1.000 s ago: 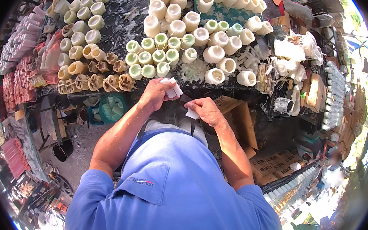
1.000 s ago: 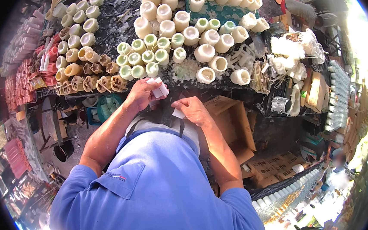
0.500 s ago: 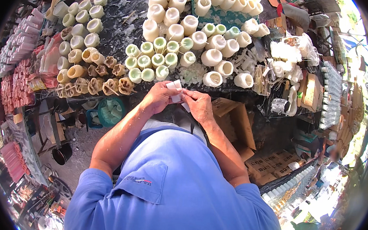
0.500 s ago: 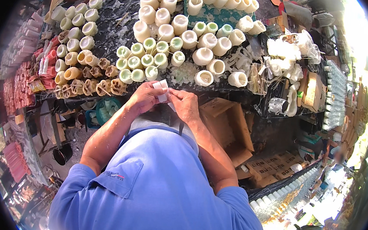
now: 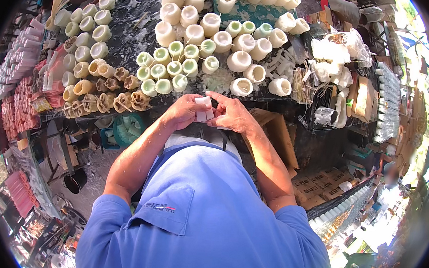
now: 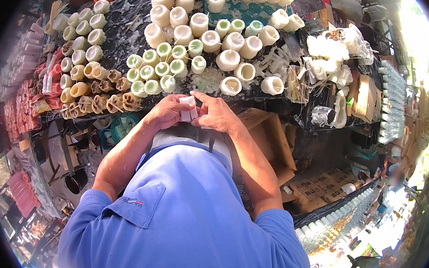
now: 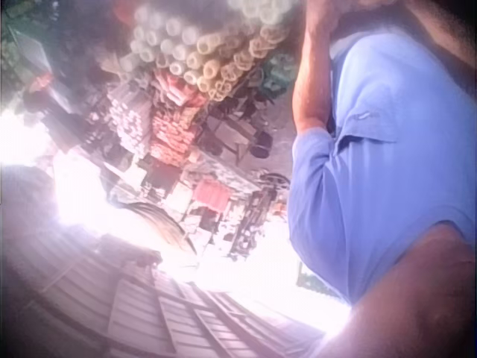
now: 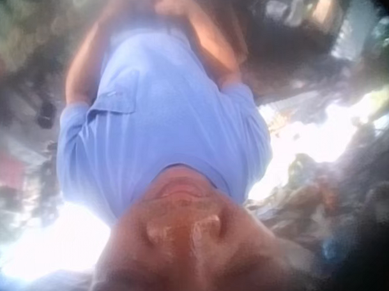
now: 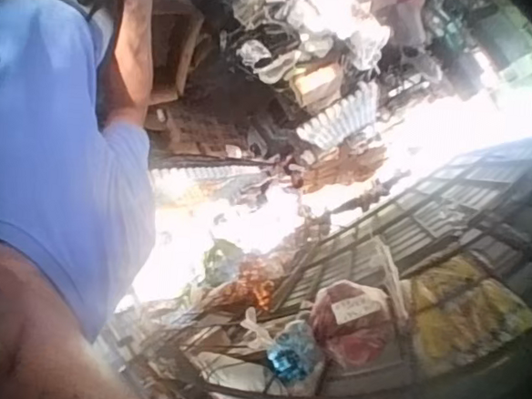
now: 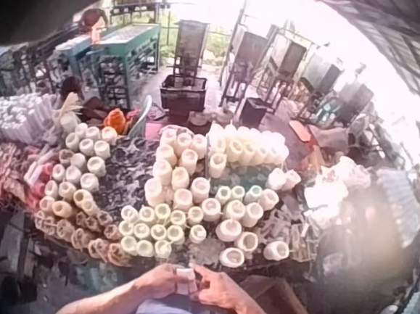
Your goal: The person inserts wicks into small cylindrical candle molds arranged on a table. They repeatedly pick up wicks and place them into the molds, then set the finished units aside. The person also retrieves additional wicks from a cardboard box during the process.
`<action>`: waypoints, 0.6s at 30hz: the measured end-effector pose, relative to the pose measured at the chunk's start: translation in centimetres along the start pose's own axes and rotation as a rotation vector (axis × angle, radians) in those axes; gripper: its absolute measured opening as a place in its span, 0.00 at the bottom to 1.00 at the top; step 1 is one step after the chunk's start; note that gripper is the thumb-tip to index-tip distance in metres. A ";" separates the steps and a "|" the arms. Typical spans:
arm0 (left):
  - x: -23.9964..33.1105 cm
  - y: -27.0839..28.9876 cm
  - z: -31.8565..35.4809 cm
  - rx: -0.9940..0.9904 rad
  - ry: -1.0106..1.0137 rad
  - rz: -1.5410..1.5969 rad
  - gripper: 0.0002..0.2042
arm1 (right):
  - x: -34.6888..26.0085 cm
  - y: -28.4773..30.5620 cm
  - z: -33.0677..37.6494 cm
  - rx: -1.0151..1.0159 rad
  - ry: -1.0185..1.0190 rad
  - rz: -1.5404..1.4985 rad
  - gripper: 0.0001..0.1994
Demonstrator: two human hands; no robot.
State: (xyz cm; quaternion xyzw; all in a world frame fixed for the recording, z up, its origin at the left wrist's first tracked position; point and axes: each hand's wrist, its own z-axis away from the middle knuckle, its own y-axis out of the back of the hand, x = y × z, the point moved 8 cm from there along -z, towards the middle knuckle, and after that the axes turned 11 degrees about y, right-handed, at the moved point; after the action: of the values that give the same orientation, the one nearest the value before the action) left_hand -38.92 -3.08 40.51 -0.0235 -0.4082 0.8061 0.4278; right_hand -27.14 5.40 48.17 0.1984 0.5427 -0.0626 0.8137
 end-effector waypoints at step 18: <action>0.1 -3.6 -0.8 0.179 -0.092 0.090 0.12 | 0.2 2.8 4.4 0.403 0.376 0.310 0.26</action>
State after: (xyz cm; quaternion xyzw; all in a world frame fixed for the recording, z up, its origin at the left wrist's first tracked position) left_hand -36.27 -1.36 42.46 0.0334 -0.3525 0.8580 0.3721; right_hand -22.37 6.29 50.16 0.4441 0.6236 -0.0061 0.6433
